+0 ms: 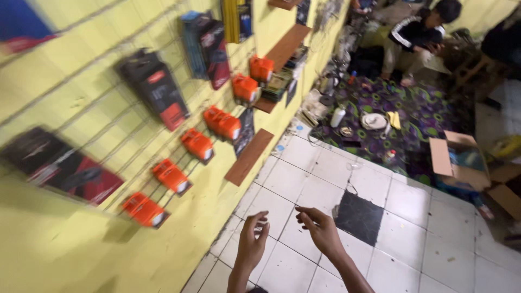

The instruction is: The person repeatedly picks up packaged mobile phone batteries from a wooden shelf and hangs them on a wall-mounted wire grid rack. They handle several different battery brands and models, moving them one by one from the shelf to the display rack.

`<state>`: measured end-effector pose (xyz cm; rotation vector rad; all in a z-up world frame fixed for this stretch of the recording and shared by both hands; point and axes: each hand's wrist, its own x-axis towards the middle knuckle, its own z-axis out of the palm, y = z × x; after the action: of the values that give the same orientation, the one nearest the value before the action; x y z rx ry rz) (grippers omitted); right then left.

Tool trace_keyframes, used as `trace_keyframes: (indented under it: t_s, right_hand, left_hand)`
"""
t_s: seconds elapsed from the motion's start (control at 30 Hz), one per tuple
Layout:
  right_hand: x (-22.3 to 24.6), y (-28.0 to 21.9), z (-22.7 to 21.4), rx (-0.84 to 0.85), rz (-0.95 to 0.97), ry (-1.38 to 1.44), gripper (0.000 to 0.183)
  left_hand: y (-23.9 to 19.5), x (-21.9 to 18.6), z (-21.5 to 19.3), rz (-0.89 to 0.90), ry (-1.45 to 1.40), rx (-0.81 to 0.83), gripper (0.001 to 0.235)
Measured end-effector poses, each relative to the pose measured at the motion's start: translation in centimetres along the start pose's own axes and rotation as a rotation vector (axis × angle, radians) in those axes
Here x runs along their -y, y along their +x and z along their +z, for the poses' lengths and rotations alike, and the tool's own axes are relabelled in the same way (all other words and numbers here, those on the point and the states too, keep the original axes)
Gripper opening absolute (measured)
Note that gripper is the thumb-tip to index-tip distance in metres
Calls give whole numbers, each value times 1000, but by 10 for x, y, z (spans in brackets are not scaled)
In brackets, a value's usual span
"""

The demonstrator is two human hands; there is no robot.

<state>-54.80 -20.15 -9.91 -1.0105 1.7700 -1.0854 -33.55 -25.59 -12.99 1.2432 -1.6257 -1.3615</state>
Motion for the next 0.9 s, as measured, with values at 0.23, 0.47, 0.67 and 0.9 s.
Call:
trace_keyframes:
  t_s: [0.23,0.47,0.67,0.9]
  right_hand:
    - [-20,99,-61,-148,42,-9,34]
    - [-5,235,-110,-170,99,13,34]
    - [23,348,-145,-173,141,-84,37]
    - [22,489,-159,-49,-20,-4,35]
  left_hand:
    - [148,3,68,92,90,29,50]
    - [333,-10,119,188,91,-19,59]
    - [462,-26,142,371,176,-120,62]
    - [578,-26,158,387,288,-231,67]
